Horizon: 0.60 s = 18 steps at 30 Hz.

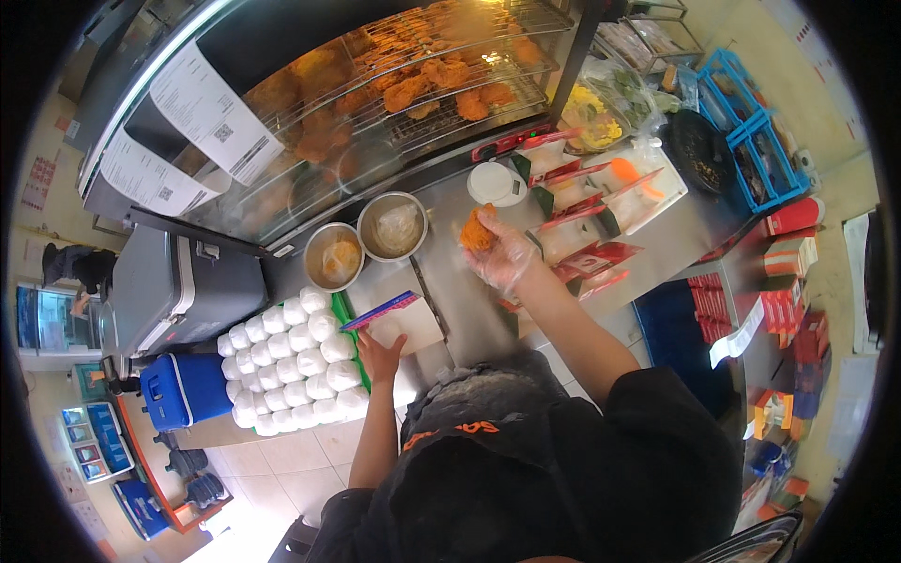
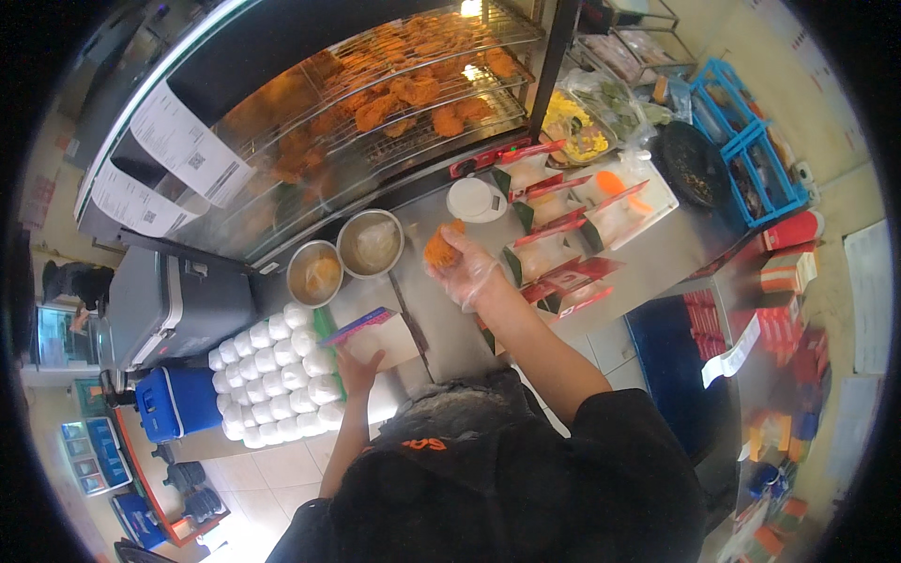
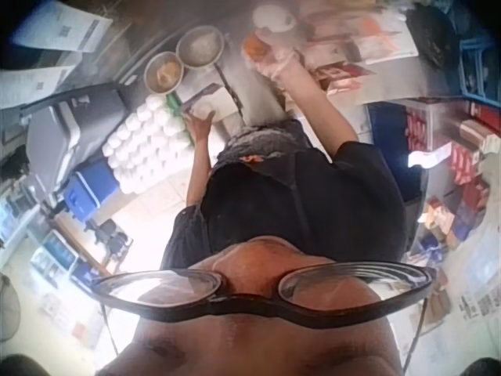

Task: The person assembles food orders by placing fried chicken and buns into paper boxes, adding sauces and toppings, and packing them into bags. They retrieve buns from a cooler and handle various condiments and packaging materials.

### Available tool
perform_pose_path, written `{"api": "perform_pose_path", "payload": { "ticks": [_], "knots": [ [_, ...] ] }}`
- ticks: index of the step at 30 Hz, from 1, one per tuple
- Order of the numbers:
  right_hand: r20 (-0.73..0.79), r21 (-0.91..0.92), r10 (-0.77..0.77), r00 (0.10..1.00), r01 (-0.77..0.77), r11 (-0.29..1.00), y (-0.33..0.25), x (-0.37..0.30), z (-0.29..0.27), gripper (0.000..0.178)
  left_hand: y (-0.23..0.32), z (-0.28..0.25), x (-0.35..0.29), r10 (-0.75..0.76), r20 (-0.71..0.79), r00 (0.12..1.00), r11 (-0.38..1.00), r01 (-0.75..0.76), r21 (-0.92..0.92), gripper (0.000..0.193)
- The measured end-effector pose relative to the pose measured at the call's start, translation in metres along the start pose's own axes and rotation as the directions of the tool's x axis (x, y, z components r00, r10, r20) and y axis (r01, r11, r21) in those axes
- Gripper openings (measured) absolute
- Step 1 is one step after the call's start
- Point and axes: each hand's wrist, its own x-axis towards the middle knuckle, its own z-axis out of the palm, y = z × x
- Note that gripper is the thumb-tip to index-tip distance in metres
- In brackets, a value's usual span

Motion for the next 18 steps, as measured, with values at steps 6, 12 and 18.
{"api": "perform_pose_path", "payload": {
  "ticks": [6,12,18],
  "knots": [
    [0.139,-0.658,-0.324,0.936,0.331,0.676,0.062,-0.004,-0.012,0.044,-0.010,-0.006,0.001,0.036,0.022,0.999,0.998,-0.034,-0.053,0.109],
    [0.515,-0.834,-0.036,0.856,0.491,-0.253,0.142,-0.003,-0.050,0.054,-0.015,-0.016,0.003,0.045,0.081,0.996,0.989,-0.033,-0.145,0.111],
    [0.289,-0.778,-0.061,0.955,0.198,-0.596,0.206,0.035,-0.029,0.039,-0.020,-0.015,0.000,0.042,0.069,0.997,0.986,-0.030,-0.163,0.105]
  ]
}}
